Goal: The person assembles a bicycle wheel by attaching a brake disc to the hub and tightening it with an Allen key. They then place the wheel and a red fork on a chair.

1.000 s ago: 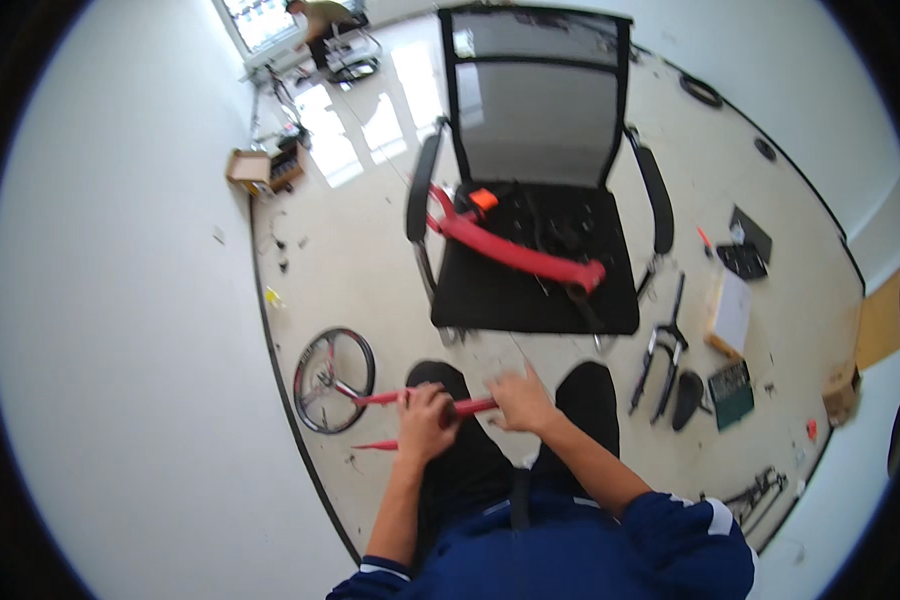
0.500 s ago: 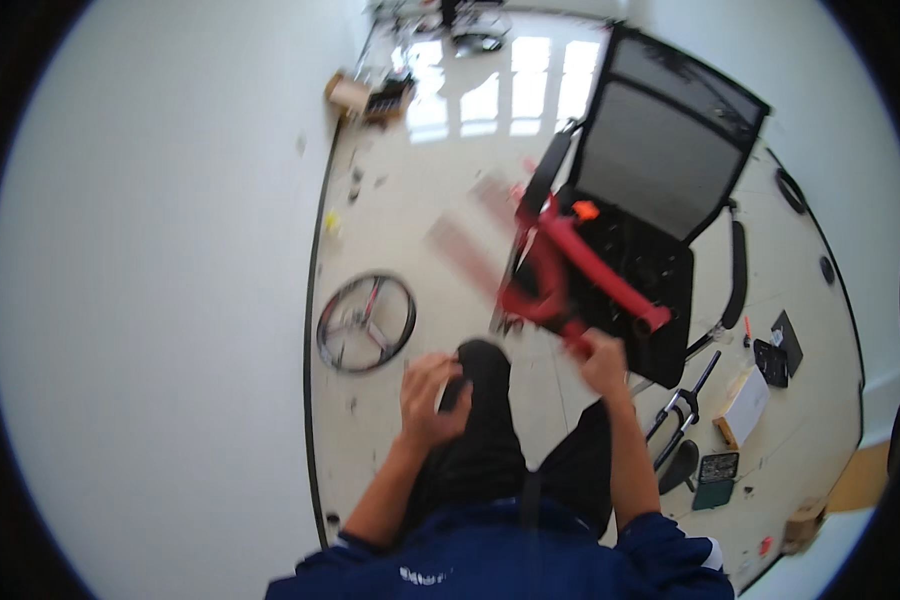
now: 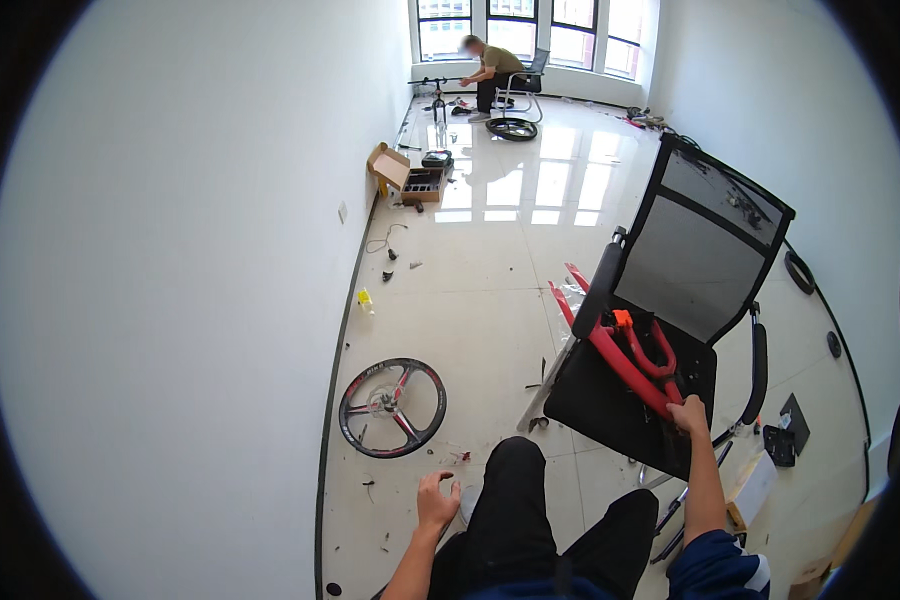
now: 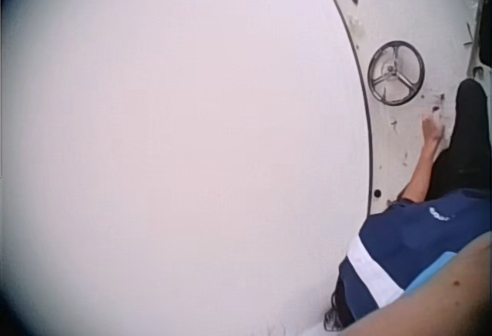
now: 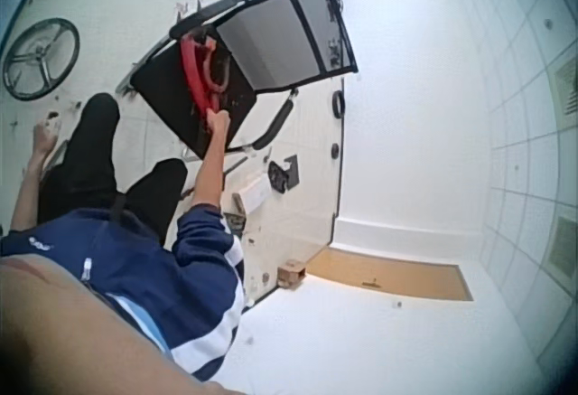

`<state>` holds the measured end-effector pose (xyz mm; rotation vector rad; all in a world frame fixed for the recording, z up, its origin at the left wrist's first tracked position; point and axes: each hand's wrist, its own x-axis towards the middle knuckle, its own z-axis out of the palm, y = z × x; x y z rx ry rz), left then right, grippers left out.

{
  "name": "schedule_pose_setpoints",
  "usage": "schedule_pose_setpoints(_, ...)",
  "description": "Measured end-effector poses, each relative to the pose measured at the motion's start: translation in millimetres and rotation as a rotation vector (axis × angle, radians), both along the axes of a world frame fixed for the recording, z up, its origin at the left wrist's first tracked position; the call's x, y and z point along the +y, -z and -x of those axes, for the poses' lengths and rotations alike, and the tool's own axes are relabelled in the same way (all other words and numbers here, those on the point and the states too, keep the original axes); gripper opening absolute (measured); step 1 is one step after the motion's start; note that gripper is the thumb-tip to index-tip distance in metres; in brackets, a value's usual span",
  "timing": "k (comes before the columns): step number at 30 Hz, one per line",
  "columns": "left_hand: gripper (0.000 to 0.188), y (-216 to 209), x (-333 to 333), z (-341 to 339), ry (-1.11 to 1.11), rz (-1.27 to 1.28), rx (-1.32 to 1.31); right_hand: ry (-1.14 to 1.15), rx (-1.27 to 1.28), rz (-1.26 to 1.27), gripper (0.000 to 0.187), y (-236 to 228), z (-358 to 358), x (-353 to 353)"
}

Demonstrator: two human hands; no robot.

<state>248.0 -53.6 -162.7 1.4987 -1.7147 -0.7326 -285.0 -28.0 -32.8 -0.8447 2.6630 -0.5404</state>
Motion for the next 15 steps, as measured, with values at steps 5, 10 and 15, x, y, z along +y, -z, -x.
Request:
schedule_pose_setpoints(5,0.021,49.8,-17.9,-6.4,-0.053,-0.204,0.06,0.074,-0.143,0.025,0.044,10.4,20.7,-5.1)
schedule_pose_setpoints(10,0.019,134.5,-34.5,-27.3,-0.283,-0.543,0.283,-0.131,0.069,-0.016,0.045,6.6,13.6,-3.1)
schedule_pose_setpoints(15,0.032,249.2,-47.8,-62.2,-0.402,-0.98,0.583,-0.204,0.204,0.033,0.042,19.6,30.2,47.7)
